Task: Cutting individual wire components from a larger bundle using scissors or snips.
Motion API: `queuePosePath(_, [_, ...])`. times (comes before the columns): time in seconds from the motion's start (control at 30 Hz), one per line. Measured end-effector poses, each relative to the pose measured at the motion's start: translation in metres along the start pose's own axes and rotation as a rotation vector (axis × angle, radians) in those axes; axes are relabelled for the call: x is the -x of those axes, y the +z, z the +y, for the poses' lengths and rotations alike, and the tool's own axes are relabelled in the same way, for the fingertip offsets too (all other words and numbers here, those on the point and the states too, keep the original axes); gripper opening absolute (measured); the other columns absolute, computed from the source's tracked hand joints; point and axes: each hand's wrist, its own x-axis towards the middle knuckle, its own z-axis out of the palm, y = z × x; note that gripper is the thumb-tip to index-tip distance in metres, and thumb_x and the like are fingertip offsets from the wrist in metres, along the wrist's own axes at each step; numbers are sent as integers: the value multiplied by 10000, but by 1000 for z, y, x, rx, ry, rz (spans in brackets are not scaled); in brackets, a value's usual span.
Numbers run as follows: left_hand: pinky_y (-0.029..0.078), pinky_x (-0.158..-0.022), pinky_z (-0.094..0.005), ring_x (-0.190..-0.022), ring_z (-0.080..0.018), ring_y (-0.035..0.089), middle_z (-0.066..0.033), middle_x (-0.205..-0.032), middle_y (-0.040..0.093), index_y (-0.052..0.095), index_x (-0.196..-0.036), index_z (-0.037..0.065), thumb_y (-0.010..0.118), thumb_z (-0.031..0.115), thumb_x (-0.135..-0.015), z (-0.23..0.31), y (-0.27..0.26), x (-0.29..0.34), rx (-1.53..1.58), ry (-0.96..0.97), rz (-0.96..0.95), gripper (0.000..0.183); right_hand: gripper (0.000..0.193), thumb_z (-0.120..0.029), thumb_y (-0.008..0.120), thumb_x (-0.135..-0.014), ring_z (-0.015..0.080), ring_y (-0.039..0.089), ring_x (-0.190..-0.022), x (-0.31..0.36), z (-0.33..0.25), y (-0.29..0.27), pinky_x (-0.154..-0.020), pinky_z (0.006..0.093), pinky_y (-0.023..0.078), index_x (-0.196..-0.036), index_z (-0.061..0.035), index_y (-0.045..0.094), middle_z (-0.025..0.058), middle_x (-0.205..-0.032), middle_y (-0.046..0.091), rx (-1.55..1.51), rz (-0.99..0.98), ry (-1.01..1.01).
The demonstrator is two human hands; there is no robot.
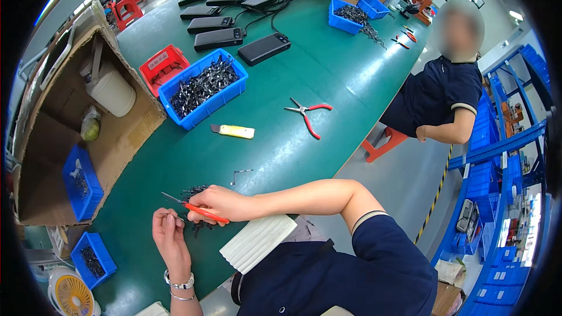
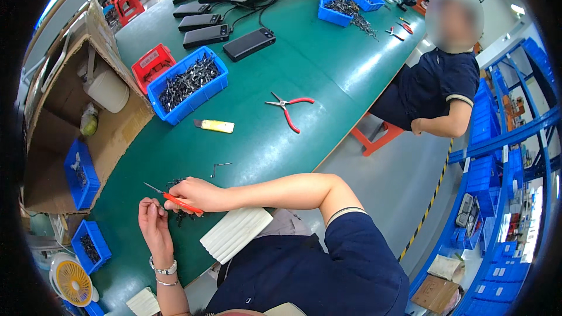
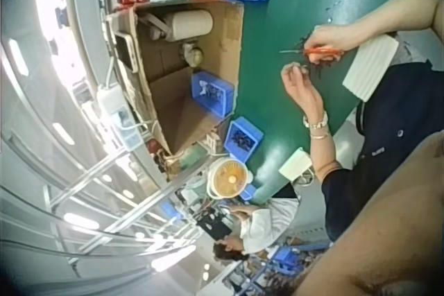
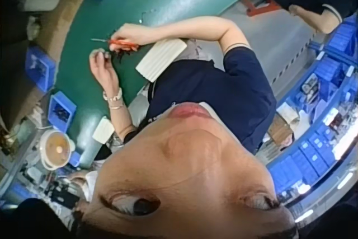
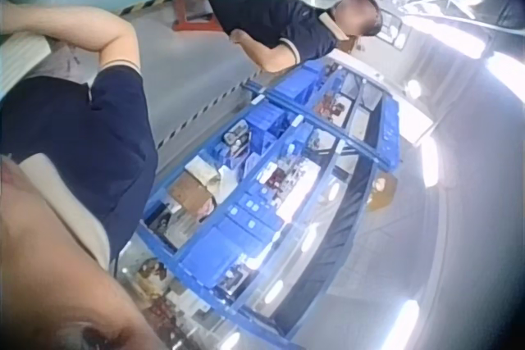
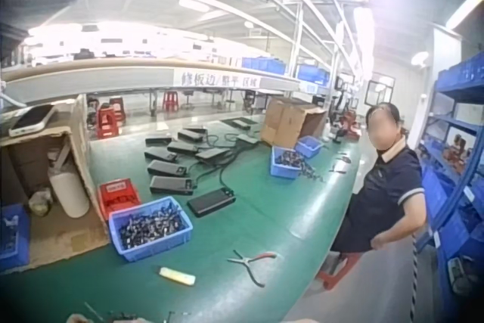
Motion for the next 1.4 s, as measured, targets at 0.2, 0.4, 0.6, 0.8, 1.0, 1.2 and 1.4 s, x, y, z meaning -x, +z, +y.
queuePosePath(0.2, [394,-728,-228,-767,-80,458,-9,-903,500,499,-1030,76,534,107,-951,-1,0,0,-10,-11,-13,92,395,-357,567,-930,155,566,-421,1,2,1,-441,292,429,-718,-24,589,56,-538,584,10,-11,7])
queuePosePath(0.4, [407,-730,-226,-775,-94,466,-15,-907,514,516,-1032,50,558,89,-926,1,-3,2,-28,-14,52,121,274,-288,604,-921,90,537,-460,-4,4,2,-402,257,410,-813,-36,602,18,-560,551,-116,-74,103])
queuePosePath(0.6, [406,-717,-205,-775,-69,490,-8,-911,560,545,-1030,42,567,90,-922,3,-5,-8,-7,-1,53,120,265,-241,598,-920,80,494,-470,-1,-9,-12,-433,245,409,-810,-1,601,11,-556,503,-192,-11,195])
queuePosePath(0.8, [423,-713,-212,-771,-79,494,-28,-938,577,542,-1022,33,557,64,-924,15,-11,-2,29,38,99,104,256,-241,523,-935,96,526,-500,-2,-5,1,-479,247,448,-889,-1,599,28,-599,533,-117,-65,109])
queuePosePath(1.0, [454,-733,-225,-785,-83,543,-34,-924,596,552,-997,32,575,86,-923,17,-13,-2,-9,65,65,95,359,-338,519,-944,89,530,-490,5,-23,-1,-466,236,437,-855,-1,604,18,-584,532,-95,-180,233])
queuePosePath(1.2, [462,-738,-223,-791,-75,546,-30,-921,599,556,-986,32,582,99,-924,17,-17,-2,0,67,59,95,428,-401,521,-947,81,518,-462,6,-24,3,-441,227,417,-825,1,603,7,-543,509,-92,-257,282])
queuePosePath(1.4, [440,-725,-220,-791,-85,518,-44,-929,590,540,-987,46,587,83,-918,16,-16,-1,20,69,24,92,698,-671,489,-859,74,479,-474,4,-24,7,-442,208,380,-821,17,597,18,-561,506,-26,-284,330])
